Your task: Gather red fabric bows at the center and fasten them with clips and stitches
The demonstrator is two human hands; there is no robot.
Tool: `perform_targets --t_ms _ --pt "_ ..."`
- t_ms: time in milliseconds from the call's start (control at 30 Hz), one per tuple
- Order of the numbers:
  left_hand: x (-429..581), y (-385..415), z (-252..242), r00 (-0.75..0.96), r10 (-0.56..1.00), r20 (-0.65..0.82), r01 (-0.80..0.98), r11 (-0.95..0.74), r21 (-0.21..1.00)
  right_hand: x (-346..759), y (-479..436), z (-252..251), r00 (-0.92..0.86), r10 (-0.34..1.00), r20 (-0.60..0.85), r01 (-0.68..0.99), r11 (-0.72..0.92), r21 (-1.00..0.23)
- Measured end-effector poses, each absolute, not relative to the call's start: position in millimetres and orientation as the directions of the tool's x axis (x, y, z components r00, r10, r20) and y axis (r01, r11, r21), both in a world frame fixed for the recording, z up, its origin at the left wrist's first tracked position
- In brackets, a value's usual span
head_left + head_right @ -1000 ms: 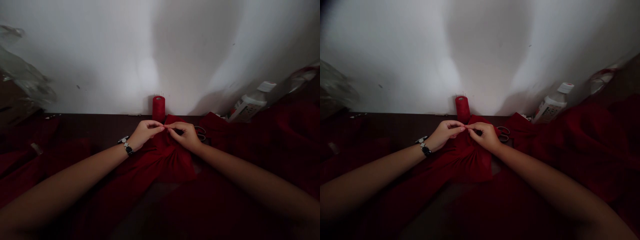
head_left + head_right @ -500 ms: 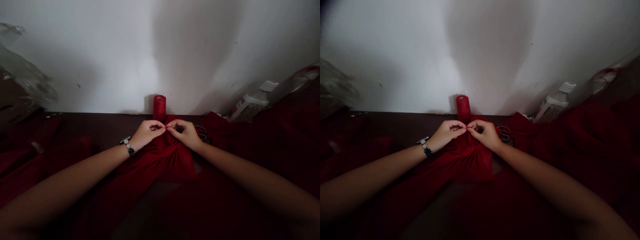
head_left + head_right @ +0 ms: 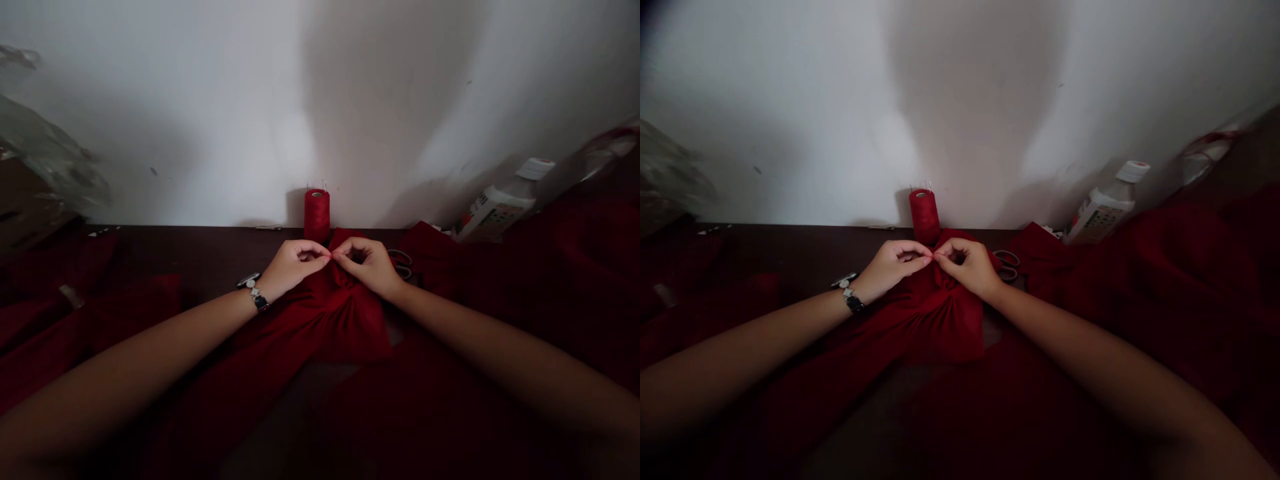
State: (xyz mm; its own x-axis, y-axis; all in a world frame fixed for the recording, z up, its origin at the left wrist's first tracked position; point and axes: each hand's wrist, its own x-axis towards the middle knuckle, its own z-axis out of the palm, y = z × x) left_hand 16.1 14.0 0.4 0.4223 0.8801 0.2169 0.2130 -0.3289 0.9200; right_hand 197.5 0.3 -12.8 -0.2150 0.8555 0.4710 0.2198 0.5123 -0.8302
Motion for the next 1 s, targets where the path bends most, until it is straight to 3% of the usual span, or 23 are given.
perform_targets --t_ms 800,1000 --pt "16.2 12.4 2.2 0.399 0.903 0.160 0.223 -0.264 0.938 198.6 1.6 -12.8 -0.229 0.868 0.441 0.090 0.470 -0.878" --pt "16.0 12.7 2.5 0.406 0.903 0.143 0.202 -0.241 0.949 198.2 0.7 -11.2 -0.226 0.863 0.452 0.140 0.488 -0.861"
